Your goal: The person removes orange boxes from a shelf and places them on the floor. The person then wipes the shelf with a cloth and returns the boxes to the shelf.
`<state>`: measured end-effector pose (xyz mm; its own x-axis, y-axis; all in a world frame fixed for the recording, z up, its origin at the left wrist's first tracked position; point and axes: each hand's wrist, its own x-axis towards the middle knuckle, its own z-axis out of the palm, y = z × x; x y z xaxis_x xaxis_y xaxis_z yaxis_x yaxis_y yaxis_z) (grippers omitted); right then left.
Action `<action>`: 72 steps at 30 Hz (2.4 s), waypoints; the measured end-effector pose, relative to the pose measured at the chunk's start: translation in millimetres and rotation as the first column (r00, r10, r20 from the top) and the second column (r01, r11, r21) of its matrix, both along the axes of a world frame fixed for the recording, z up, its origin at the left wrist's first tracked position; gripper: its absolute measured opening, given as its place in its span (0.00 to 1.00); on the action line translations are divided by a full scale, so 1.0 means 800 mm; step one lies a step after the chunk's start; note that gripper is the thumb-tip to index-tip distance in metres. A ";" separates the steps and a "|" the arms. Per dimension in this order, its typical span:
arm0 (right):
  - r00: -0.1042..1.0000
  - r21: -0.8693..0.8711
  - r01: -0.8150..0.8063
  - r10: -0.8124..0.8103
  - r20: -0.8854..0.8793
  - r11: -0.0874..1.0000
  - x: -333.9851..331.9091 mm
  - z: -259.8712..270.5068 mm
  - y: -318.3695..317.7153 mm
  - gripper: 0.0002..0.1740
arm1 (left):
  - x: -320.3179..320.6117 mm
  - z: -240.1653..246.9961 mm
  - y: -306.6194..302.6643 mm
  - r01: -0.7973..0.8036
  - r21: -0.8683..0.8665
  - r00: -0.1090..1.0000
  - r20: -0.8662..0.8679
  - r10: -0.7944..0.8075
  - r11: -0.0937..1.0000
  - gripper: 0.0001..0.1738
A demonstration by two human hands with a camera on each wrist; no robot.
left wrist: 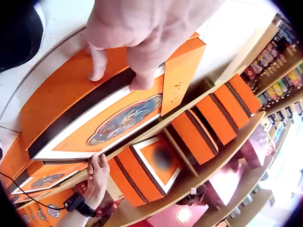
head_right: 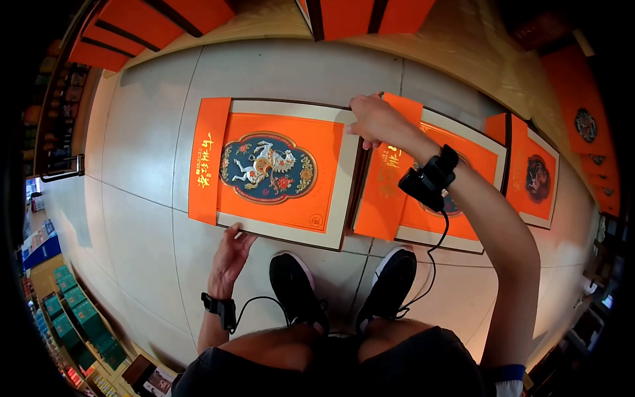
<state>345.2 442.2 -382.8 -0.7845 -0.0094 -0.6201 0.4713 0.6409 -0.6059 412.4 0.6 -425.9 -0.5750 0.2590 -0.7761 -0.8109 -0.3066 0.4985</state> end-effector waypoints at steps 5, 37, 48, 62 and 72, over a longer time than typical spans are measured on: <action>0.999 -0.010 0.049 -0.049 0.019 0.999 0.005 -0.016 -0.002 0.32 | -0.001 0.003 0.003 0.008 -0.045 1.000 0.024 -0.007 0.999 0.15; 0.316 0.243 0.683 0.021 -0.949 0.689 -0.103 0.153 0.131 0.41 | -0.130 0.185 0.307 0.407 -0.328 0.531 -0.674 -0.514 0.852 0.09; 0.236 0.297 0.700 0.182 -0.955 0.650 -0.113 0.138 0.142 0.39 | -0.194 0.172 0.429 0.452 -0.321 0.416 -0.750 -0.515 0.832 0.10; 0.182 0.204 0.766 0.098 -0.978 0.609 -0.123 0.121 0.145 0.51 | -0.208 0.121 0.446 0.589 -0.283 0.554 -0.541 -0.633 0.757 0.12; 0.225 0.060 0.752 -0.170 -0.959 0.656 -0.121 0.115 0.147 0.66 | -0.197 0.120 0.444 0.625 -0.248 0.582 -0.484 -0.654 0.740 0.13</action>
